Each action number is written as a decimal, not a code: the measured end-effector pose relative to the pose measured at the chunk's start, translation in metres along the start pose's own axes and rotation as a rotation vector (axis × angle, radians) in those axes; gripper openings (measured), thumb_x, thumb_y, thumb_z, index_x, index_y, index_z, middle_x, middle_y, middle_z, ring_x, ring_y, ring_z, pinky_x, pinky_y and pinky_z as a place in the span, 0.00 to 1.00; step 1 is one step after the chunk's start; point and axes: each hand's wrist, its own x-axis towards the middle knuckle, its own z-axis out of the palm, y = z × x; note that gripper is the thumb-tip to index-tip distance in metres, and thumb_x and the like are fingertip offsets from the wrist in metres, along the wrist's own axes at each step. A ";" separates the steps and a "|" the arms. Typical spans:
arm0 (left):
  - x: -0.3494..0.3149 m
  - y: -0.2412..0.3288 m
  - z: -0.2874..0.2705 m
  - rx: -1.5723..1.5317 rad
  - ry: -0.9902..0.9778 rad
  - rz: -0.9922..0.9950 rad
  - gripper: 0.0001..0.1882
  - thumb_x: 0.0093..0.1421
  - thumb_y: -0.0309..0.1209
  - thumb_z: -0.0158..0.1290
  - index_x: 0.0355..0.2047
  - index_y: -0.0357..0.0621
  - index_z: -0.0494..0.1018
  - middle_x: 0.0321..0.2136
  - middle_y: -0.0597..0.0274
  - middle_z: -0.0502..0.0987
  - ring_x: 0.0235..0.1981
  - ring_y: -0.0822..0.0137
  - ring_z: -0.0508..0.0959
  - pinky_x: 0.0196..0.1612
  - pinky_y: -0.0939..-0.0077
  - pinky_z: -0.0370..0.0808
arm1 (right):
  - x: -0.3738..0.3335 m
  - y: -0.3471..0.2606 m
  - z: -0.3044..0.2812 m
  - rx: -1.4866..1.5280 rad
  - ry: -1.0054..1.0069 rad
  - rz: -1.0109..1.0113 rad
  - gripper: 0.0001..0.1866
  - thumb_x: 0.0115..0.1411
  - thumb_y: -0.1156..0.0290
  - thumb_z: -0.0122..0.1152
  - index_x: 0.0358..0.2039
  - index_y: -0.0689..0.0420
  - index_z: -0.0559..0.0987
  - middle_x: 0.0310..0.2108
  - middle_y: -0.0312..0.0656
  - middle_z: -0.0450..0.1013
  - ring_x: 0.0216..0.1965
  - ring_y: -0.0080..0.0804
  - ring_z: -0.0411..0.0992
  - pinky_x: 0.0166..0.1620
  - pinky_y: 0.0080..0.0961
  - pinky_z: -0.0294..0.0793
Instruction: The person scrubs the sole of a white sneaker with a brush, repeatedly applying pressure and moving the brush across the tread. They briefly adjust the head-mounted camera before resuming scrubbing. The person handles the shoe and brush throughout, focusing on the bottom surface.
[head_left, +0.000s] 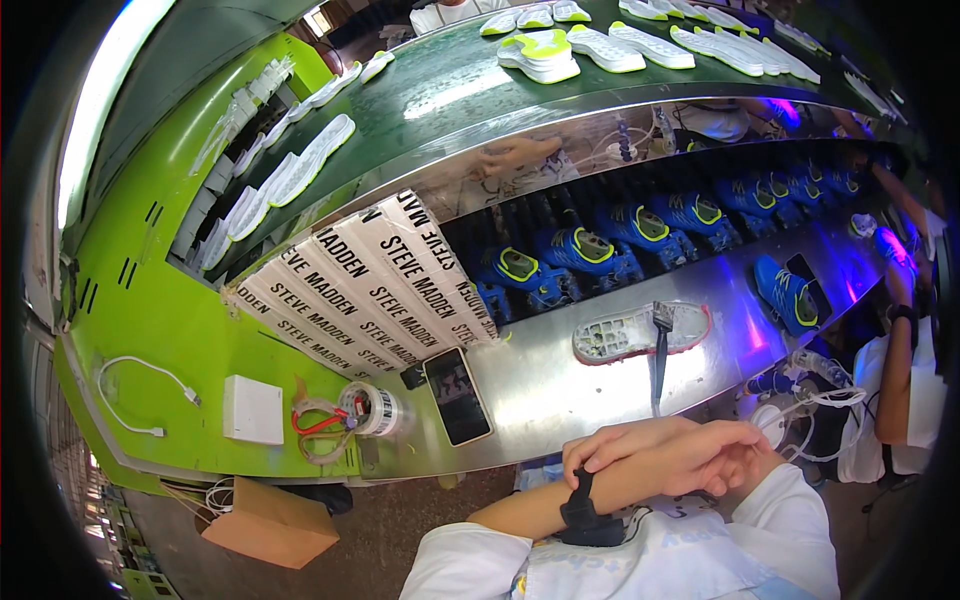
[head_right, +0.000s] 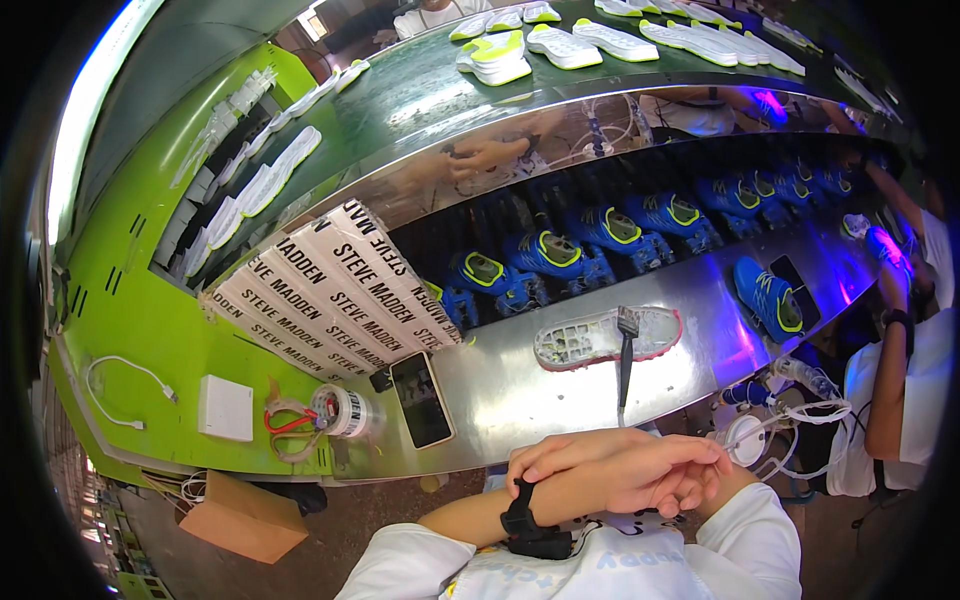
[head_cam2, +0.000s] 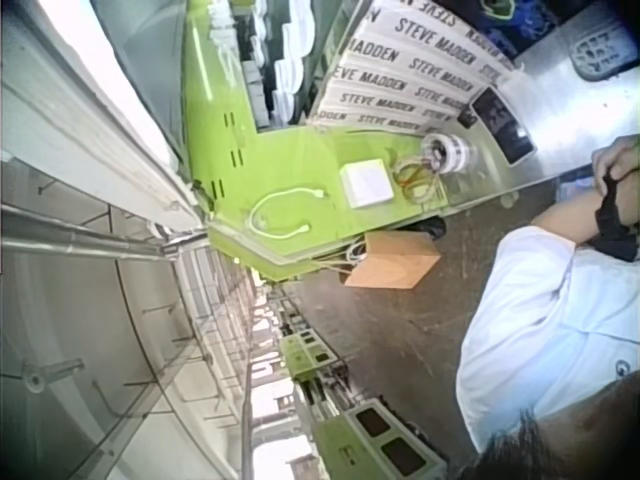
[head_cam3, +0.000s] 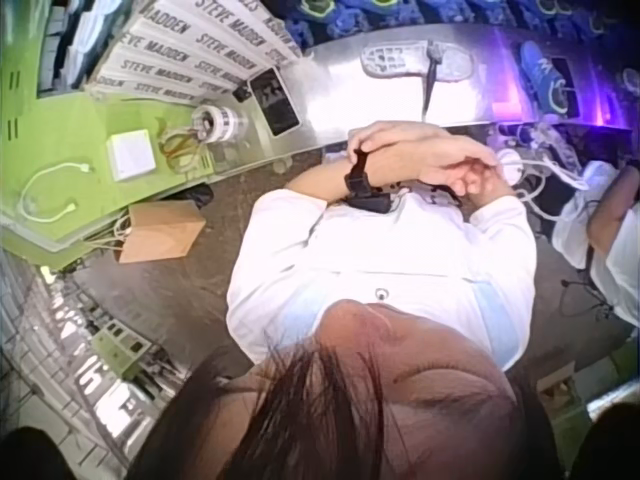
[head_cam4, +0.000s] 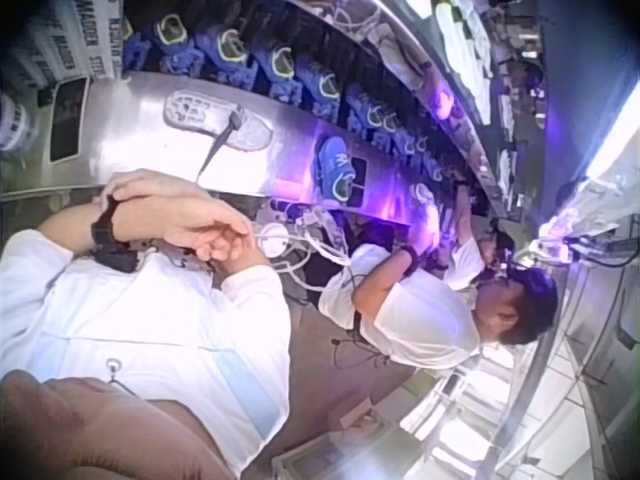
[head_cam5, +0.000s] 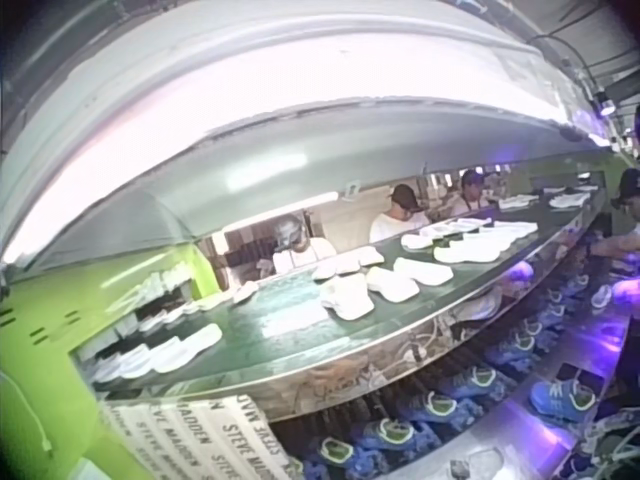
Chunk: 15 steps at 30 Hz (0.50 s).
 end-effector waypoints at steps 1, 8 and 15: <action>0.002 -0.006 -0.004 0.072 0.013 0.057 0.14 0.59 0.30 0.49 0.44 0.38 0.68 0.24 0.66 0.69 0.21 0.76 0.66 0.25 0.85 0.65 | 0.002 0.000 -0.001 0.003 -0.022 -0.003 0.17 0.63 0.64 0.52 0.46 0.63 0.71 0.37 0.43 0.69 0.37 0.29 0.67 0.42 0.29 0.67; 0.003 -0.013 0.019 0.110 -0.017 0.018 0.15 0.65 0.37 0.44 0.42 0.37 0.68 0.26 0.59 0.73 0.21 0.72 0.73 0.15 0.84 0.67 | 0.021 -0.011 -0.018 -0.377 -0.323 0.124 0.21 0.65 0.63 0.50 0.52 0.65 0.70 0.44 0.47 0.70 0.42 0.32 0.68 0.47 0.33 0.68; 0.001 -0.017 0.016 0.065 -0.035 -0.160 0.15 0.66 0.38 0.41 0.44 0.39 0.66 0.29 0.58 0.74 0.20 0.72 0.75 0.12 0.85 0.68 | 0.023 -0.028 -0.005 -0.414 -0.327 0.295 0.07 0.58 0.67 0.58 0.35 0.53 0.77 0.35 0.36 0.63 0.44 0.28 0.60 0.46 0.23 0.59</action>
